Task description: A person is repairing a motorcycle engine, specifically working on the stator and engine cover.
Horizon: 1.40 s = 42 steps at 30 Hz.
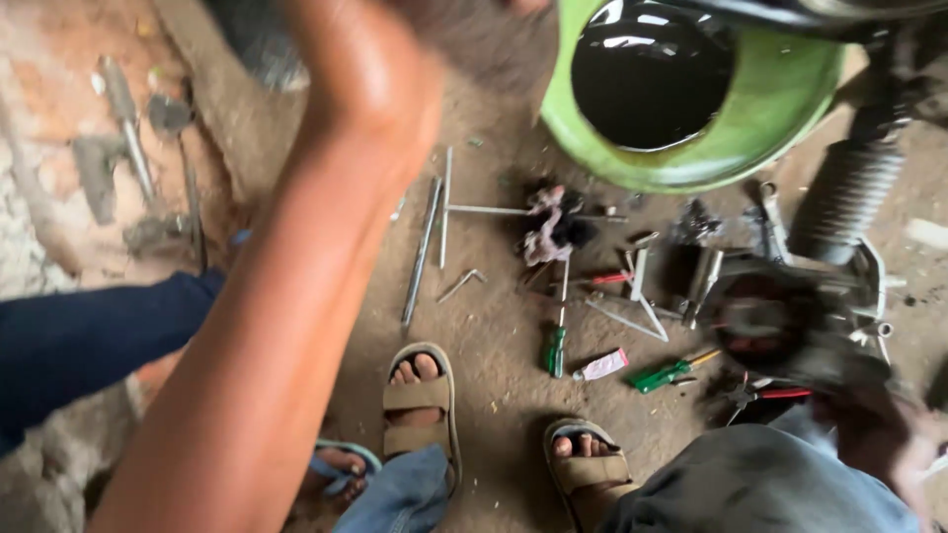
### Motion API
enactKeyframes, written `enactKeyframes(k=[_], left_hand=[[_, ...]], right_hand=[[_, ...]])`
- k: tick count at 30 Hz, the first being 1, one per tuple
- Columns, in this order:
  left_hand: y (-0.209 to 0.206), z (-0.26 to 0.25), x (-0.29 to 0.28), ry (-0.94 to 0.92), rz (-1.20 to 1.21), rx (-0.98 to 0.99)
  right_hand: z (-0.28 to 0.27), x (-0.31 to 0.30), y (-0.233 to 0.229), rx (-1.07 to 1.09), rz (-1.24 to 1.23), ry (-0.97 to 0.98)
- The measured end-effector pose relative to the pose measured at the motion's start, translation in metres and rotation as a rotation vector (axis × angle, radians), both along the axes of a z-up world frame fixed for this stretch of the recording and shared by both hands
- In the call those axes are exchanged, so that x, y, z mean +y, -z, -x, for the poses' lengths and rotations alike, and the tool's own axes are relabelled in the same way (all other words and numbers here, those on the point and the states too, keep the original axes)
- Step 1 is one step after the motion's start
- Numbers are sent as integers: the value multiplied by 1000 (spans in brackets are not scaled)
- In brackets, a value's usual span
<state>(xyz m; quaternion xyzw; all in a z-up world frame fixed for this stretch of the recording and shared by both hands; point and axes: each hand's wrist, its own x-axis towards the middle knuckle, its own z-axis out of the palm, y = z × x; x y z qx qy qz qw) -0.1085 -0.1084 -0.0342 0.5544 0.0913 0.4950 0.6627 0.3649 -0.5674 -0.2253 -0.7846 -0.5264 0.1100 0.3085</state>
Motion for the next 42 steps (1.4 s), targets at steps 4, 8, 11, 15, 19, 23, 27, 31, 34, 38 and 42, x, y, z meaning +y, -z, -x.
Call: enactKeyframes(k=[4,8,11,15,19,23,27,31,34,38,42], left_hand=[[13,28,-24,-173,36,88],[15,42,-32,-312,68,184],[13,42,-30,-401,82,246],[16,34,-22,-497,100,310],[48,30,-18,-566,125,358],[158,73,-32,-376,337,876],[247,73,-66,-11,523,885],[285,68,-85,72,211,1457],[316,68,-91,43,252,1395],[348,69,-99,22,259,1245],[354,67,-111,33,233,1307]], right_hand=[[57,67,85,540,174,154],[144,190,72,1018,493,-343],[200,255,62,947,635,-573],[245,300,71,732,763,-768],[255,304,97,740,882,-813],[261,296,126,828,850,-587],[263,295,94,719,807,-618],[264,296,79,805,754,-561],[249,295,91,704,650,-665],[237,303,52,620,679,-499],[186,279,74,536,497,-233]])
